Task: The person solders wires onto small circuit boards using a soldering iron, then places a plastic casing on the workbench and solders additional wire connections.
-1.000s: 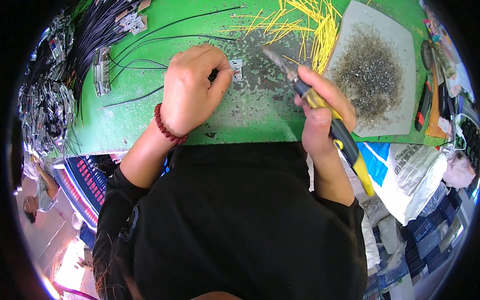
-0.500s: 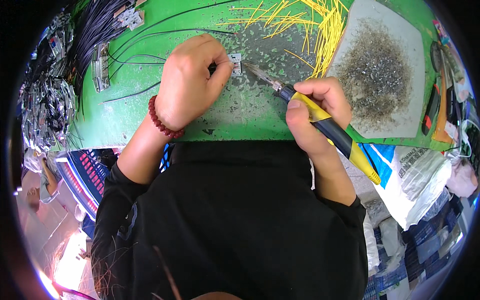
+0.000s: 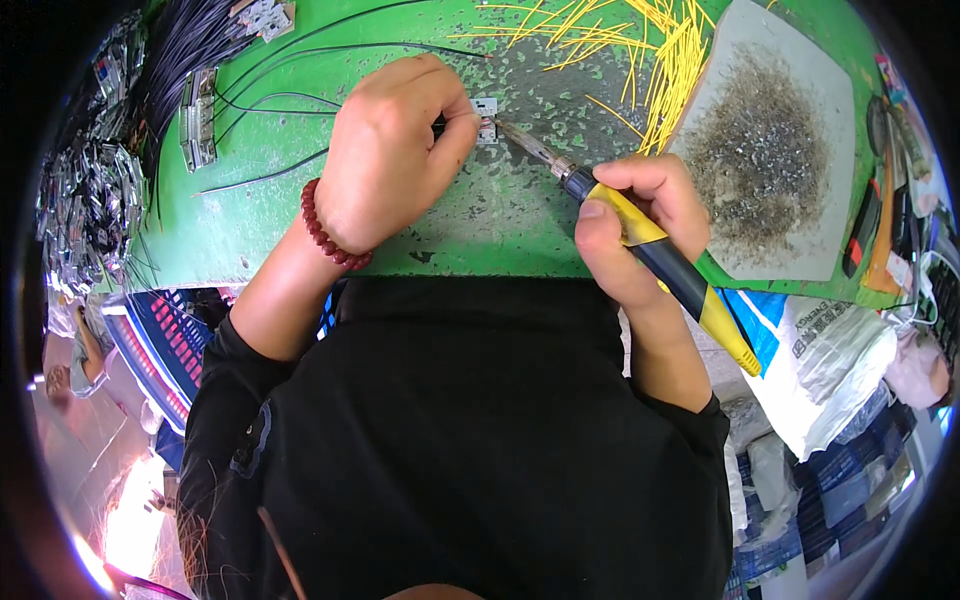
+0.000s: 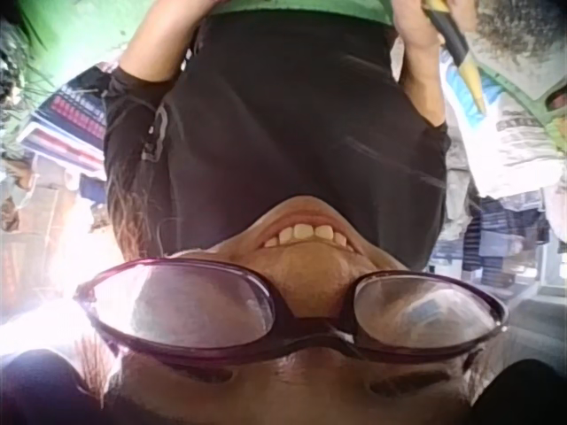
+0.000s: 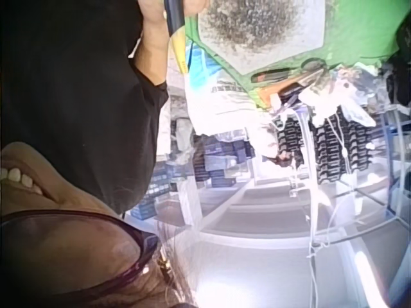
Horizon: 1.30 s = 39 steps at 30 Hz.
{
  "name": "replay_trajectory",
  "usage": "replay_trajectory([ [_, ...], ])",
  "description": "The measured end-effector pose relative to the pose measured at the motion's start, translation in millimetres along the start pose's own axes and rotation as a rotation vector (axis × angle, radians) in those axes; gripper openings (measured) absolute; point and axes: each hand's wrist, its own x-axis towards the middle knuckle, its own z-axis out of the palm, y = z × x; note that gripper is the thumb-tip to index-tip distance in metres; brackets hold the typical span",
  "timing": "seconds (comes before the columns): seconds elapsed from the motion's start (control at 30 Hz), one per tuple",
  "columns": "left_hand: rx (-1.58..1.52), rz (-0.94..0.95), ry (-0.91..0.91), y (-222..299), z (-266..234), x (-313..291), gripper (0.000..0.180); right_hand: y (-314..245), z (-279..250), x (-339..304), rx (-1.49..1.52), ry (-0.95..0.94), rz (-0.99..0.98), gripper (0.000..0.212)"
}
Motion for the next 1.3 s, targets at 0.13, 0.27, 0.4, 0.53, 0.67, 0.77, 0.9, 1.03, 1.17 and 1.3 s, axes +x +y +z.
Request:
replay_trajectory([
  [0.13, 0.011, 0.006, 0.001, 0.3, -0.7, 0.1, 0.009, 2.0, -0.3, -1.4, -0.025, 0.009, -0.022, 0.027],
  [0.27, 0.019, 0.008, -0.013, -0.4, -0.9, 0.0, 0.008, 9.7, -3.4, -4.2, 0.042, 0.093, -0.081, 0.027],
  [0.4, 0.011, 0.02, 0.0, -1.4, 0.3, 0.3, 0.008, 5.9, -2.8, -4.2, -0.009, 0.081, -0.049, 0.029],
  [0.53, 0.0, 0.013, -0.011, -1.6, 0.3, 0.7, 0.008, 4.9, -1.7, -2.8, 0.01, 0.072, -0.033, 0.028],
  [0.67, -0.003, 0.014, -0.011, -1.0, 0.3, 1.9, 0.008, -0.6, 0.1, -2.3, 0.007, -0.003, -0.042, 0.024],
  [0.77, 0.003, 0.014, -0.006, -0.5, -0.3, 2.0, 0.009, -3.9, 0.5, 1.1, -0.057, -0.037, -0.1, 0.022],
  [0.9, -0.003, 0.022, -0.003, -1.2, -0.4, 1.6, 0.009, -6.0, 2.7, 2.2, -0.109, -0.053, -0.107, 0.023],
  [1.03, 0.008, 0.029, -0.002, -1.6, 0.2, 1.6, 0.01, -1.0, -0.9, -3.0, -0.091, 0.051, -0.12, 0.025],
  [1.17, 0.021, 0.033, -0.005, -1.8, 0.6, 1.3, 0.01, 0.7, -2.2, -3.9, -0.061, 0.054, -0.111, 0.024],
  [1.3, -0.001, 0.03, -0.004, -1.2, 0.3, 2.1, 0.01, -2.0, -0.9, -3.1, -0.072, 0.052, -0.094, 0.022],
])
